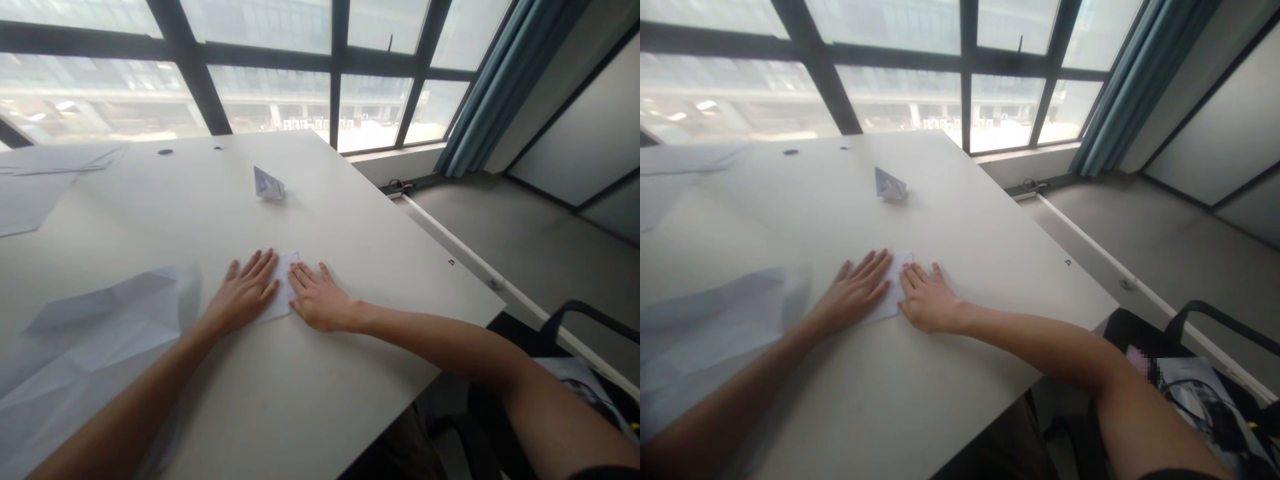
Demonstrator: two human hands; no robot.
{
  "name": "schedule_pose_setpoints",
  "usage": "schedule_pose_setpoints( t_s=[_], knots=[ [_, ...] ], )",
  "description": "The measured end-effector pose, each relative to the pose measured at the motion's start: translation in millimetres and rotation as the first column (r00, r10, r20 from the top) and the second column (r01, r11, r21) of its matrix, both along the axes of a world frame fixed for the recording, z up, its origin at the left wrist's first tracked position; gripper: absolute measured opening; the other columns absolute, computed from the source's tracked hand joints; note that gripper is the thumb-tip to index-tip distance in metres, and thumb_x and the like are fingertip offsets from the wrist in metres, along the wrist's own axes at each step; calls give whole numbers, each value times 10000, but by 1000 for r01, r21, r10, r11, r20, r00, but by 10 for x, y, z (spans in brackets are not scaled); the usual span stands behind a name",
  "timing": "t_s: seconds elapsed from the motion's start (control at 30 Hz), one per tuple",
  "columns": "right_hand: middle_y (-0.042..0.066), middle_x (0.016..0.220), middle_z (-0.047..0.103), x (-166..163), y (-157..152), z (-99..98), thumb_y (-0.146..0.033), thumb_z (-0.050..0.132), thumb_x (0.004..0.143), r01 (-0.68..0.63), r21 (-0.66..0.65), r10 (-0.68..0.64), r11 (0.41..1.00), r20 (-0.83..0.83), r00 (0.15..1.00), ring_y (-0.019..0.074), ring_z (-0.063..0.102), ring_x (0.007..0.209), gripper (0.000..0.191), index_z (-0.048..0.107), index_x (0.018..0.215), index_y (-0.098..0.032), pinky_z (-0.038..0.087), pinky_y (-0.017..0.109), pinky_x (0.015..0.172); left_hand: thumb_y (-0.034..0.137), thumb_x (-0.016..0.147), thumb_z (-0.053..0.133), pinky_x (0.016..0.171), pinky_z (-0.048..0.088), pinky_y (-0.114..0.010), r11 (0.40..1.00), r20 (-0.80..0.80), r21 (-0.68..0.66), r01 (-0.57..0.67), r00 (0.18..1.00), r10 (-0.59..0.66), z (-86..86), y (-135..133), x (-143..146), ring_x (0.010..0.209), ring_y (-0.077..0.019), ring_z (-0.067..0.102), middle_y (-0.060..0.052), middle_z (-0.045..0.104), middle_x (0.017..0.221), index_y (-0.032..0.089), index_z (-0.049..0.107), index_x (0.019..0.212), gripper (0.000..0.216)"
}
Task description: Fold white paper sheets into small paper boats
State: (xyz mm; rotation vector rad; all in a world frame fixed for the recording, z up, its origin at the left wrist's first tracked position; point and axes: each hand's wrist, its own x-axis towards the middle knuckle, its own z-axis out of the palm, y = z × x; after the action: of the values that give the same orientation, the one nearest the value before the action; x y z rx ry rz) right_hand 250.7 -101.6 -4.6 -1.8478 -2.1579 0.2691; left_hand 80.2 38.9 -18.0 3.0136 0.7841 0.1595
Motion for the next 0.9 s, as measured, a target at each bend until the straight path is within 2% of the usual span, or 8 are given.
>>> schedule_pose_setpoints(
  t_s=[0.13,0.23,0.4,0.6,0.67,0.73,0.8,0.9],
  knots=[
    [219,1578,286,-45,-60,11,-436,341,1007,22,14,-22,1000,-3,1000,337,191,1486,620,323,1496,-55,119,649,1161,468,983,367,1171,229,-499,993,150,-47,-104,983,110,20,2,23,1418,-288,349,-151,393,1532,149,282,1535,643],
    [235,1540,358,-89,41,8,-400,387,997,71,73,-72,995,8,997,347,223,1470,581,379,1457,-45,128,625,1162,427,950,475,1103,364,-419,987,289,-83,-136,945,154,43,14,22,1255,-270,498,-133,527,1373,163,456,1432,550],
    [204,1352,536,-201,120,76,-316,496,937,73,146,-76,987,22,997,319,422,1292,425,533,1296,-90,351,482,1068,333,886,606,1035,412,-462,980,413,-42,-196,889,196,124,-36,38,1138,-294,521,-105,549,1223,251,571,1328,450],
    [169,1188,595,-277,132,126,-304,491,938,101,172,-111,980,47,993,312,489,1112,284,606,1140,-140,418,457,945,226,881,566,824,509,-311,943,610,-295,-156,729,311,250,-55,89,827,-164,597,-45,589,1037,236,503,1380,504],
    [171,1196,592,-281,138,122,-352,498,946,117,167,-122,979,21,992,310,486,1120,306,610,1143,-147,412,455,952,281,882,577,676,506,-269,880,625,-448,-156,649,433,272,-35,88,648,-117,561,-26,604,970,215,475,1396,528],
    [167,1206,594,-281,150,124,-439,493,954,150,165,-145,975,-41,989,304,488,1140,364,619,1150,-160,402,452,969,371,903,561,555,468,-238,767,575,-632,-107,599,557,278,-12,80,531,-94,506,-5,599,845,189,482,1381,518],
    [155,1187,613,-275,172,138,-516,472,954,190,160,-170,969,-130,977,294,505,1140,425,632,1147,-173,399,447,975,493,930,504,525,460,-230,620,513,-785,16,578,635,273,3,72,538,-110,533,1,586,764,186,489,1369,537],
    [129,1065,674,-241,235,172,-586,454,943,245,100,-197,964,-348,917,263,584,1023,482,674,1085,-181,440,398,899,671,946,327,637,533,-285,420,500,-863,279,587,637,261,-7,76,733,-169,644,-55,643,895,229,375,1456,676]
  ],
)
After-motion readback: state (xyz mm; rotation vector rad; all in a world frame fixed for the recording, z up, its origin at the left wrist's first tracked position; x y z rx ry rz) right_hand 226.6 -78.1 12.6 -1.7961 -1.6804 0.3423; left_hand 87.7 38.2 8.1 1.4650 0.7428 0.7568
